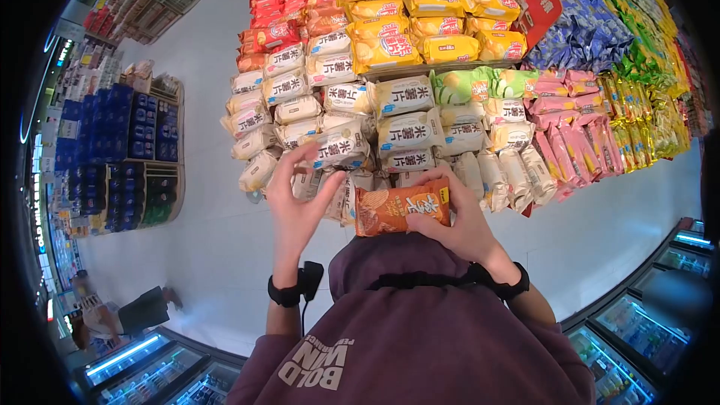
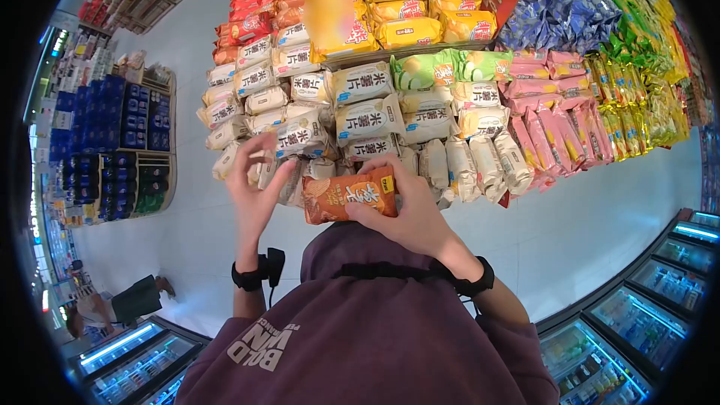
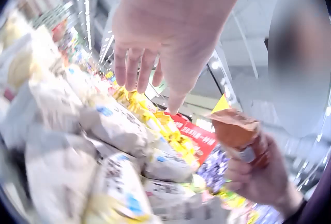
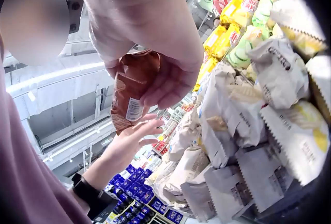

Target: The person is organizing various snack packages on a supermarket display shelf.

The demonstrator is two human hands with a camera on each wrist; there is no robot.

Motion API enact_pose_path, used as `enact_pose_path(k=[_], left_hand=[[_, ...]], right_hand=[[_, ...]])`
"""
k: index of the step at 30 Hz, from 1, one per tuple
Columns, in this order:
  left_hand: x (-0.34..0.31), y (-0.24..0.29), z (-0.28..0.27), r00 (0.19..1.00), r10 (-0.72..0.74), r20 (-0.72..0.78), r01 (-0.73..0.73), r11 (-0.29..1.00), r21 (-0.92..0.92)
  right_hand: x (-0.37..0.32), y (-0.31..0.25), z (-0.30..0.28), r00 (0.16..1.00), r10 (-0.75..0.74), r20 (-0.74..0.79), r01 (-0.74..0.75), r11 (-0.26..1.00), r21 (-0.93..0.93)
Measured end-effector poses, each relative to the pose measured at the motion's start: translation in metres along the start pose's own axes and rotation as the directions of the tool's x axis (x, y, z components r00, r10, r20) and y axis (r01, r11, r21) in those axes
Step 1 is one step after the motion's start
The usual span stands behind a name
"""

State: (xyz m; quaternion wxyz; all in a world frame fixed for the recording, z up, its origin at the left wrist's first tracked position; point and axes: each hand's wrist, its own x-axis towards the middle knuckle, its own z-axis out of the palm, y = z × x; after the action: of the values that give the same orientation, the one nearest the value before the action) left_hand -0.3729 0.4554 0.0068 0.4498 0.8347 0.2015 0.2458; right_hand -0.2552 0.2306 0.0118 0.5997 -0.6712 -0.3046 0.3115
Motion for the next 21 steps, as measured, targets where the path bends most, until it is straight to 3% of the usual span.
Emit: enact_pose_path(k=[2, 3, 9, 12, 21], left_hand=[[0.018, -0.001, -0.005, 0.967, 0.227, 0.111, -0.253, 0.865, 0.434], [0.028, -0.004, -0.003, 0.954, 0.228, 0.193, -0.293, 0.839, 0.458], [0.046, -0.006, 0.008, 0.928, 0.084, 0.363, -0.280, 0.800, 0.530], [0.047, -0.002, 0.014, 0.951, 0.019, 0.309, -0.173, 0.860, 0.479], [0.043, -0.007, 0.015, 0.971, 0.055, 0.235, -0.177, 0.823, 0.539]], right_hand=[[-0.005, -0.003, -0.013, 1.000, 0.017, 0.000, -0.017, 0.999, 0.027], [-0.007, -0.004, -0.018, 0.999, 0.026, 0.018, -0.026, 1.000, 0.009], [-0.019, 0.002, -0.045, 0.995, -0.023, 0.099, 0.029, 0.998, -0.063], [-0.027, 0.013, -0.050, 0.994, -0.042, 0.098, 0.047, 0.998, -0.050], [-0.028, 0.007, -0.060, 0.984, -0.070, 0.164, 0.083, 0.994, -0.075]])
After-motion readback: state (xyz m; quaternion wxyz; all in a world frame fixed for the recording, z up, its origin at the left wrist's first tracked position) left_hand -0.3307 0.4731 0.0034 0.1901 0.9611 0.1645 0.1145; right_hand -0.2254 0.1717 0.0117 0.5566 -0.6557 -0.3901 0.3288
